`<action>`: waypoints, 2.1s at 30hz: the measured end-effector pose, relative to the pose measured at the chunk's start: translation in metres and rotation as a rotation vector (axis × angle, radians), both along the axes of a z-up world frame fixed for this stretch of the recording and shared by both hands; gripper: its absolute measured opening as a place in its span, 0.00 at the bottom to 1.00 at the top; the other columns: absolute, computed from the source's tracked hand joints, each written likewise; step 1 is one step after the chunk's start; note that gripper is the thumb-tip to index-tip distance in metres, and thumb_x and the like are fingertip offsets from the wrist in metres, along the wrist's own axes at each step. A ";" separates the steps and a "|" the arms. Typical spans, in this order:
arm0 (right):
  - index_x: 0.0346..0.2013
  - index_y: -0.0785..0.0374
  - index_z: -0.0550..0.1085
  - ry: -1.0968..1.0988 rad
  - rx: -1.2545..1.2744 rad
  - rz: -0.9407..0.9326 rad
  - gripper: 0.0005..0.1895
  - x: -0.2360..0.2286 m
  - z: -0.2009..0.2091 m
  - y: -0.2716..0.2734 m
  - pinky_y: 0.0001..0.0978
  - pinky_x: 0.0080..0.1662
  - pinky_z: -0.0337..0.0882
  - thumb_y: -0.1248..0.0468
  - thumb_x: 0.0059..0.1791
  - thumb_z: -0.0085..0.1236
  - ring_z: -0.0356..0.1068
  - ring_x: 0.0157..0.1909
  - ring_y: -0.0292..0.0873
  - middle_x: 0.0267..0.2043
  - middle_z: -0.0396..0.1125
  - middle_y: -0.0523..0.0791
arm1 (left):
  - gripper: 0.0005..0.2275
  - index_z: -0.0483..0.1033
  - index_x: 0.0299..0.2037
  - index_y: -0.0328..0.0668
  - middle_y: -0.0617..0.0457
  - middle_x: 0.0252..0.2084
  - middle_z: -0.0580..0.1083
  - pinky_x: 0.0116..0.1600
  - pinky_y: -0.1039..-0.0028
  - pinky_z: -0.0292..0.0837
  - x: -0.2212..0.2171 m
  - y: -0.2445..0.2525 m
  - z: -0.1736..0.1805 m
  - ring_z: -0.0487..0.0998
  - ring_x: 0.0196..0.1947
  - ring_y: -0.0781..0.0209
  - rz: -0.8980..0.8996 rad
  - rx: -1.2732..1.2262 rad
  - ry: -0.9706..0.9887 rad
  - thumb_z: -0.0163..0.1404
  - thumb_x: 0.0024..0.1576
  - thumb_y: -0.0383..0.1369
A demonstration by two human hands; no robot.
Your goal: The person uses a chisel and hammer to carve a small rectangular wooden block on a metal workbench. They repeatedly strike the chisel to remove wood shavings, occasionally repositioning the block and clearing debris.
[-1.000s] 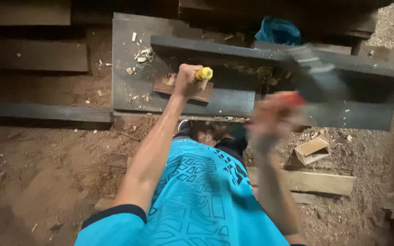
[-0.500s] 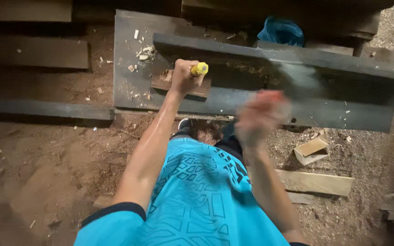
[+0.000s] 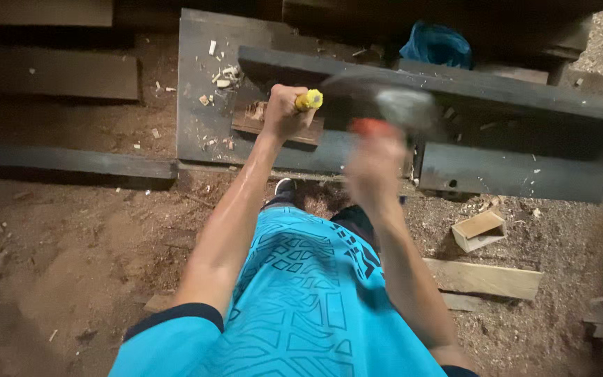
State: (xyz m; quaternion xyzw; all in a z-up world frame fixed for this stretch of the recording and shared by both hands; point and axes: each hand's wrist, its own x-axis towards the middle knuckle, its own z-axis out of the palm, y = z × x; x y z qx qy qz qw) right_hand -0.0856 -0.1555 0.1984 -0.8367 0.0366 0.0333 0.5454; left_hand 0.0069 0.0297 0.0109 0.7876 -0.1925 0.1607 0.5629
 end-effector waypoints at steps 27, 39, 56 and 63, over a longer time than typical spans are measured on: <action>0.38 0.55 0.68 -0.082 0.123 -0.048 0.14 -0.005 -0.027 0.006 0.22 0.20 0.56 0.53 0.62 0.43 0.57 0.20 0.28 0.21 0.59 0.36 | 0.12 0.67 0.17 0.37 0.45 0.16 0.68 0.24 0.67 0.62 0.013 0.023 0.007 0.69 0.14 0.54 0.013 0.026 0.008 0.58 0.49 0.23; 0.42 0.65 0.67 0.116 0.187 -0.117 0.12 0.021 -0.083 -0.030 0.42 0.23 0.54 0.58 0.59 0.44 0.55 0.22 0.41 0.26 0.59 0.40 | 0.05 0.73 0.22 0.47 0.49 0.22 0.75 0.30 0.65 0.73 0.003 0.023 -0.025 0.78 0.22 0.53 -0.054 0.285 -0.055 0.58 0.45 0.29; 0.59 0.60 0.64 0.181 -0.500 0.368 0.20 0.036 -0.228 0.080 0.55 0.48 0.71 0.58 0.54 0.45 0.73 0.46 0.63 0.63 0.64 0.51 | 0.09 0.76 0.21 0.47 0.46 0.23 0.76 0.32 0.58 0.72 -0.083 0.039 -0.006 0.79 0.25 0.45 -0.062 0.354 0.078 0.64 0.38 0.35; 0.59 0.59 0.68 0.130 -0.443 0.364 0.21 0.030 -0.236 -0.015 0.54 0.52 0.71 0.53 0.55 0.47 0.71 0.54 0.63 0.59 0.66 0.55 | 0.07 0.79 0.28 0.49 0.49 0.28 0.78 0.36 0.61 0.75 -0.072 -0.023 -0.001 0.81 0.29 0.48 -0.192 0.203 -0.025 0.64 0.43 0.35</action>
